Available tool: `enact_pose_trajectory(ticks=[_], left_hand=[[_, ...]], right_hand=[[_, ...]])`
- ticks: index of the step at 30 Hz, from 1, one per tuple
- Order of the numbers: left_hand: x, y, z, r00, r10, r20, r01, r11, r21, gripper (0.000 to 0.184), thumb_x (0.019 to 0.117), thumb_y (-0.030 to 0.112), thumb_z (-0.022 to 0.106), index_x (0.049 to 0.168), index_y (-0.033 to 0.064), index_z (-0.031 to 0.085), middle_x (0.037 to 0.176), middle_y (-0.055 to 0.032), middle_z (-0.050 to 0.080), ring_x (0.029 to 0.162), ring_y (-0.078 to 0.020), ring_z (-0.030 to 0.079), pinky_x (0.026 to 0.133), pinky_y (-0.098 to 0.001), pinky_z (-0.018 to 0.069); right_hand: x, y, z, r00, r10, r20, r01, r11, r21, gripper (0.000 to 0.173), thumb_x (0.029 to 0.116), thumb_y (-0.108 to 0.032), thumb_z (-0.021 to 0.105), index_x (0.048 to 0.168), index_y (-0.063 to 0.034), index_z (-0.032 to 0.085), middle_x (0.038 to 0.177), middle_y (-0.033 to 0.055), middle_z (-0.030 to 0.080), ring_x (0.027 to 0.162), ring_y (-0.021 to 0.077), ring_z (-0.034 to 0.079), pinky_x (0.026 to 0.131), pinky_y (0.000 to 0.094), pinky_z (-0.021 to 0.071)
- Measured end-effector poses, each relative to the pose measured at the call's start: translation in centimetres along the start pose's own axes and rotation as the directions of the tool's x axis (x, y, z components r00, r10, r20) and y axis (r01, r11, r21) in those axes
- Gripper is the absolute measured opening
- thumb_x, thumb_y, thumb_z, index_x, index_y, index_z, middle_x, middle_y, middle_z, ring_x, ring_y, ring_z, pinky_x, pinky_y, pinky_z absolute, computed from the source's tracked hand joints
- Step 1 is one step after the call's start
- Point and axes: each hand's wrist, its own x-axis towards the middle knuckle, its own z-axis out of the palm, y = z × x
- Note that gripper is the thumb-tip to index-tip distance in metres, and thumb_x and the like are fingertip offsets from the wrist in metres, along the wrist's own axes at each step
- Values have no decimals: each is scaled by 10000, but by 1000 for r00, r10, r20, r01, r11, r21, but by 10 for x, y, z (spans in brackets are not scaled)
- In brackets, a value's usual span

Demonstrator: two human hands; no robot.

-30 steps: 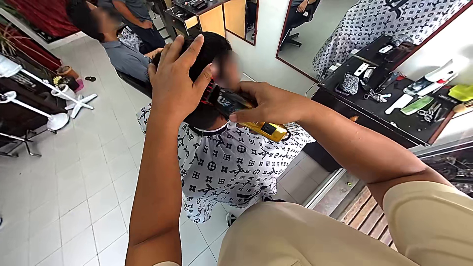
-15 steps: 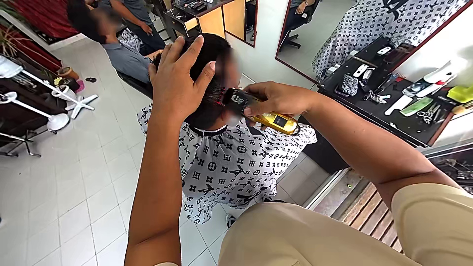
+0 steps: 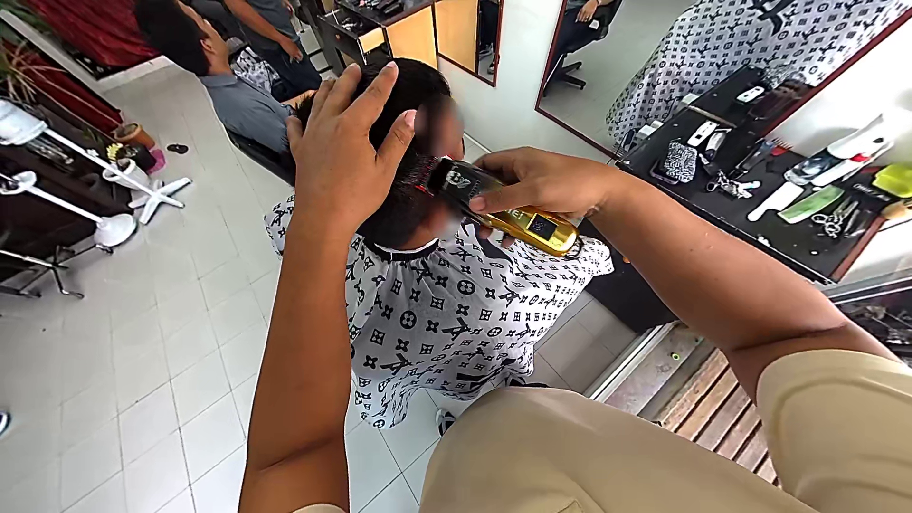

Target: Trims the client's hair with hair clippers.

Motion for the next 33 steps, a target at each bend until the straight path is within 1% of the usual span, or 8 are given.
enact_pose_trajectory(ticks=[4, 8, 10, 15, 19, 22, 30, 33], left_hand=[[1, 2, 0, 1000, 11, -5, -11, 1000, 9, 671, 1005, 687, 391, 1578, 340, 422, 1644, -64, 383, 1546, -305, 287, 1158, -709, 199], [1, 2, -2, 1000, -8, -2, 8, 1000, -4, 655, 1025, 678, 325, 1583, 347, 412, 1655, -48, 368, 1557, -302, 261, 1167, -716, 161], [1, 1, -2, 1000, -10, 1, 10, 1000, 2, 643, 1029, 671, 321, 1581, 354, 415, 1654, -38, 372, 1557, -296, 263, 1164, -725, 156], [3, 3, -2, 1000, 13, -29, -13, 1000, -27, 714, 965, 694, 485, 1559, 300, 464, 1609, -70, 438, 1516, -292, 352, 1156, -695, 231], [2, 5, -1, 998, -20, -59, 18, 999, -30, 687, 987, 692, 433, 1541, 290, 497, 1583, -51, 480, 1494, -259, 396, 1163, -670, 237], [3, 9, 0, 997, -20, -71, 20, 1000, -12, 653, 991, 656, 460, 1528, 288, 515, 1567, -46, 501, 1479, -249, 418, 1161, -659, 247], [3, 7, -1, 996, -11, -86, 10, 1000, -9, 640, 985, 622, 508, 1516, 266, 532, 1551, -60, 517, 1468, -272, 430, 1156, -665, 244], [7, 9, 2, 998, -6, -64, 5, 1000, -15, 625, 991, 606, 519, 1520, 274, 526, 1563, -62, 502, 1480, -285, 412, 1159, -676, 242]], right_hand=[[2, -9, 8, 992, -125, -8, 123, 985, -119, 411, 975, -191, 691, 1317, -35, 527, 996, 93, 700, 771, 171, 725, 629, 317, 644], [-1, 8, -2, 999, 35, -10, -36, 999, -38, 380, 982, -172, 664, 1312, -46, 523, 992, 109, 693, 761, 190, 728, 621, 333, 640], [-1, 3, 2, 1000, 22, -19, -22, 1000, -16, 373, 982, -174, 666, 1300, -35, 528, 991, 110, 693, 771, 189, 730, 632, 335, 644], [2, -9, 9, 993, -118, -8, 115, 978, -176, 397, 970, -197, 704, 1299, -44, 544, 975, 74, 702, 755, 143, 718, 618, 292, 635], [2, 16, -18, 999, 31, 38, -31, 1000, -1, 349, 986, -209, 639, 1278, -45, 542, 973, 109, 698, 763, 204, 732, 598, 347, 639], [6, 9, -21, 997, -33, 70, 27, 996, 81, 294, 1016, -241, 599, 1243, -60, 558, 972, 93, 711, 796, 197, 740, 602, 335, 640], [8, 14, -20, 998, -12, 55, 9, 998, 68, 305, 992, -196, 628, 1245, -47, 548, 995, 111, 705, 790, 209, 740, 604, 351, 644], [4, -2, -4, 997, -83, -7, 83, 997, 2, 341, 987, -204, 647, 1272, -49, 541, 998, 106, 698, 797, 201, 737, 614, 342, 647]])
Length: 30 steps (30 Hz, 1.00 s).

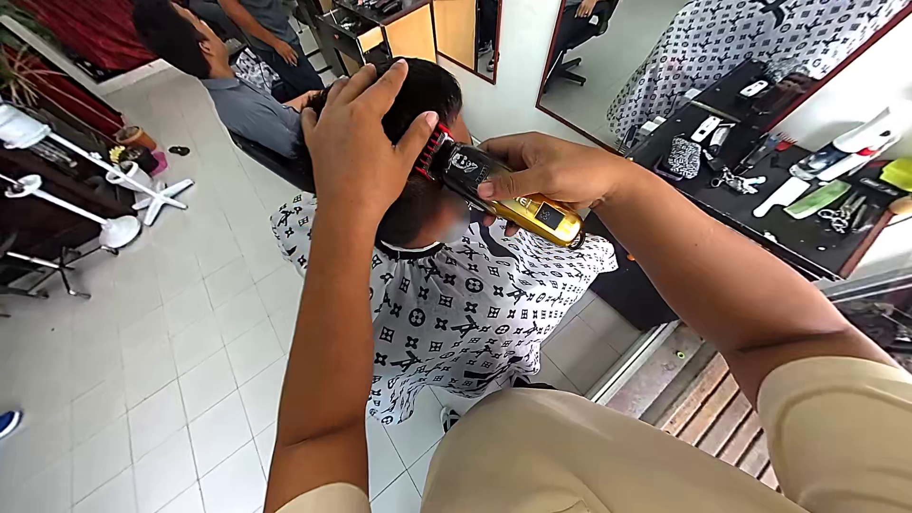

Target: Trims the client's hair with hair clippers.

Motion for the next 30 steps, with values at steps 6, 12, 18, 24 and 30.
enact_pose_trajectory(ticks=[6, 12, 18, 24, 30], left_hand=[[-5, 7, 5, 996, 7, -87, -4, 999, 36, 605, 927, 662, 589, 1442, 345, 605, 1486, 22, 581, 1409, -239, 490, 1140, -639, 324], [-25, 21, -10, 998, 27, 48, -29, 998, 51, 441, 1001, 457, 625, 1431, 358, 608, 1512, 90, 544, 1457, -187, 418, 1176, -562, 321], [-29, 19, -13, 990, 93, 102, -102, 991, 89, 445, 1009, 402, 634, 1444, 314, 600, 1510, 90, 545, 1474, -149, 393, 1232, -507, 257], [-27, 25, -21, 998, 38, 59, -40, 999, 31, 552, 999, 465, 626, 1503, 254, 544, 1576, -12, 487, 1497, -259, 374, 1194, -610, 251], [0, 6, -19, 988, 111, 107, -97, 987, -125, 640, 1018, 600, 484, 1542, 233, 497, 1559, -53, 504, 1477, -247, 418, 1189, -676, 237]], right_hand=[[-19, 29, 19, 977, 91, -194, -133, 967, -216, 573, 879, -450, 699, 1369, -190, 551, 995, 95, 718, 750, 247, 732, 591, 405, 637], [-13, 35, 29, 980, 77, -184, -90, 994, -63, 480, 984, -227, 546, 1415, -71, 402, 1173, 48, 673, 914, 208, 737, 685, 388, 651], [-20, 41, 32, 977, 123, -174, -129, 991, -24, 400, 1022, -222, 504, 1377, -61, 419, 1158, 59, 679, 896, 214, 743, 689, 383, 652], [-26, 31, 51, 944, -153, -291, 22, 913, -408, 675, 871, -413, 731, 1431, -123, 489, 1089, 40, 681, 851, 113, 703, 714, 341, 626], [-35, 35, 52, 947, -75, -311, -40, 936, -349, 561, 886, -256, 746, 1383, -132, 517, 993, 40, 691, 763, 108, 689, 673, 306, 609]])
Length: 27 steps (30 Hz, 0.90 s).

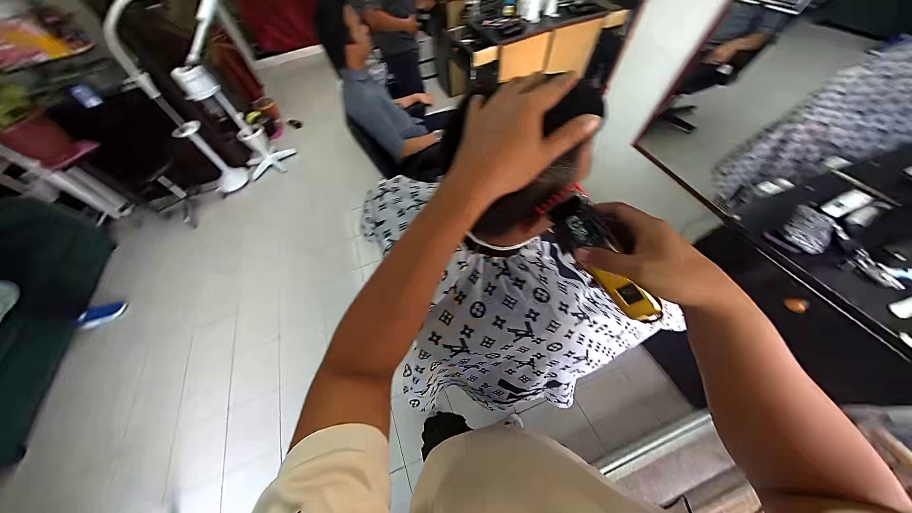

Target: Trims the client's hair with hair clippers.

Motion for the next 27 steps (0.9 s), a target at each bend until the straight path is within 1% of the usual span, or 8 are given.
enact_pose_trajectory(ticks=[4, 6, 9, 12, 15, 20, 25, 27], left_hand=[[0, -14, -21, 985, 159, -62, -168, 972, -164, 555, 1079, 487, 434, 1493, 137, 550, 1473, -61, 595, 1374, -166, 546, 1189, -452, 393], [0, -29, -28, 972, 210, -109, -226, 959, -170, 535, 1095, 465, 391, 1489, 142, 557, 1502, -82, 565, 1414, -170, 505, 1204, -420, 371], [0, -55, -25, 986, 165, -15, -165, 982, -95, 579, 1081, 551, 324, 1542, 249, 500, 1622, -121, 408, 1538, -298, 309, 1228, -600, 226], [-3, -67, -7, 990, 136, 39, -133, 989, -70, 609, 1048, 634, 326, 1559, 333, 462, 1656, -98, 355, 1555, -340, 252, 1177, -731, 160], [-7, -67, 4, 988, 151, 7, -150, 986, -67, 613, 1036, 645, 360, 1554, 337, 469, 1650, -80, 371, 1550, -330, 270, 1170, -728, 179], [-8, -64, 8, 988, 156, -4, -156, 986, -52, 628, 1029, 664, 353, 1566, 351, 444, 1663, -83, 344, 1562, -314, 238, 1177, -708, 164], [-10, -63, 7, 987, 160, -2, -160, 986, -49, 642, 1015, 686, 358, 1573, 376, 422, 1670, -79, 329, 1566, -318, 224, 1172, -718, 147], [-10, -63, 8, 986, 166, 0, -166, 985, -54, 661, 1004, 702, 375, 1575, 372, 418, 1670, -87, 326, 1567, -314, 220, 1177, -713, 142]], right_hand=[[9, -3, 2, 998, 39, 41, -46, 978, 206, 463, 941, -238, 691, 1349, -84, 536, 999, 71, 705, 751, 161, 714, 645, 331, 633], [15, -5, 4, 995, 65, 79, -83, 965, 248, 449, 955, -226, 687, 1349, -69, 539, 1008, 100, 708, 753, 197, 723, 638, 355, 641], [19, -7, 6, 984, 128, 127, -151, 968, 198, 424, 956, -224, 690, 1321, -59, 552, 966, 107, 703, 725, 192, 715, 632, 348, 634], [17, -12, 11, 974, 191, 120, -210, 961, 181, 427, 964, -218, 700, 1328, -54, 547, 959, 119, 699, 707, 193, 708, 617, 339, 625], [19, -27, 20, 990, 129, 65, -137, 981, 139, 459, 947, -235, 725, 1326, -50, 543, 999, 103, 694, 752, 167, 711, 650, 320, 627], [21, -41, 38, 999, -8, -34, 9, 1000, 6, 536, 911, -261, 765, 1353, -63, 535, 1100, 53, 691, 933, 82, 684, 829, 263, 585], [10, -29, 37, 987, 159, -38, -154, 982, 111, 465, 950, -239, 727, 1330, -45, 543, 1039, 93, 688, 812, 144, 704, 719, 313, 618], [11, -42, 43, 988, 143, -52, -133, 979, 156, 473, 955, -236, 721, 1344, -43, 532, 1027, 103, 689, 766, 163, 713, 660, 326, 634]])
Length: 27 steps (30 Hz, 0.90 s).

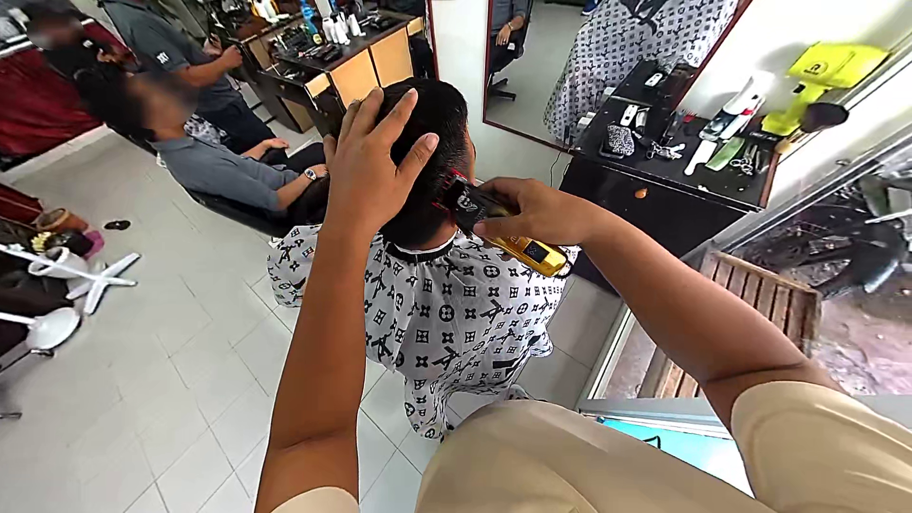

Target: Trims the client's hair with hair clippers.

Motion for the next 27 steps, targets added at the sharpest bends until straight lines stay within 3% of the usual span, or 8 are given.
enact_pose_trajectory(ticks=[3, 5, 10, 12, 14, 18, 23, 27], left_hand=[[0, 3, -1, 1000, 11, -4, -11, 1000, 12, 680, 999, 696, 407, 1576, 337, 427, 1657, -112, 344, 1555, -343, 245, 1162, -723, 170], [0, 4, -1, 1000, 15, -6, -15, 1000, 22, 691, 995, 698, 417, 1577, 326, 428, 1654, -116, 351, 1549, -357, 256, 1154, -727, 181], [-1, 4, -2, 1000, -5, 5, 5, 1000, 27, 689, 997, 699, 405, 1581, 333, 419, 1663, -106, 335, 1556, -353, 238, 1160, -731, 165], [-1, 3, -1, 1000, 0, 6, -1, 1000, 31, 688, 996, 703, 403, 1579, 336, 423, 1660, -100, 343, 1555, -342, 246, 1161, -729, 170], [-1, 3, -1, 1000, 10, 6, -10, 1000, 28, 690, 992, 708, 412, 1574, 338, 431, 1654, -96, 355, 1550, -333, 262, 1159, -730, 178], [-2, 5, -4, 1000, 6, 13, -6, 1000, 29, 697, 990, 701, 425, 1578, 326, 428, 1649, -109, 360, 1545, -338, 272, 1157, -722, 185], [-1, 3, -1, 1000, 5, 2, -5, 999, 49, 688, 995, 710, 397, 1577, 345, 425, 1654, -87, 357, 1548, -331, 270, 1158, -723, 184], [-2, 4, 0, 1000, 23, -11, -22, 999, 42, 705, 991, 713, 407, 1576, 320, 432, 1641, -110, 376, 1542, -344, 281, 1153, -731, 194]], right_hand=[[4, -14, 13, 986, -157, -49, 149, 978, -143, 565, 920, -265, 764, 1381, -57, 511, 1122, 63, 693, 927, 92, 693, 822, 276, 596], [4, -6, 16, 980, -187, -71, 163, 952, -258, 634, 893, -305, 791, 1398, -69, 490, 1157, 76, 679, 998, 120, 681, 892, 338, 582], [-3, 11, 8, 998, 23, -64, -30, 994, -105, 508, 949, -273, 738, 1355, -52, 528, 1064, 111, 686, 837, 166, 709, 742, 352, 624], [-2, -3, 14, 998, -23, -61, 22, 1000, -22, 489, 955, -248, 730, 1350, -44, 525, 1037, 113, 694, 791, 173, 724, 693, 348, 644], [0, -13, 22, 987, -139, -83, 128, 983, -133, 557, 930, -272, 753, 1383, -58, 510, 1107, 76, 690, 904, 114, 698, 804, 302, 606], [-1, 7, 19, 982, -165, -96, 117, 917, -380, 653, 890, -326, 788, 1407, -55, 495, 1159, 124, 675, 1016, 195, 678, 908, 435, 567], [-4, -4, 13, 997, -10, -83, 5, 998, -66, 503, 947, -256, 743, 1358, -51, 539, 1062, 107, 686, 814, 165, 714, 712, 344, 636], [1, -10, 16, 983, -173, -54, 162, 971, -174, 596, 916, -251, 776, 1400, -49, 493, 1175, 81, 670, 1001, 99, 675, 886, 285, 578]])
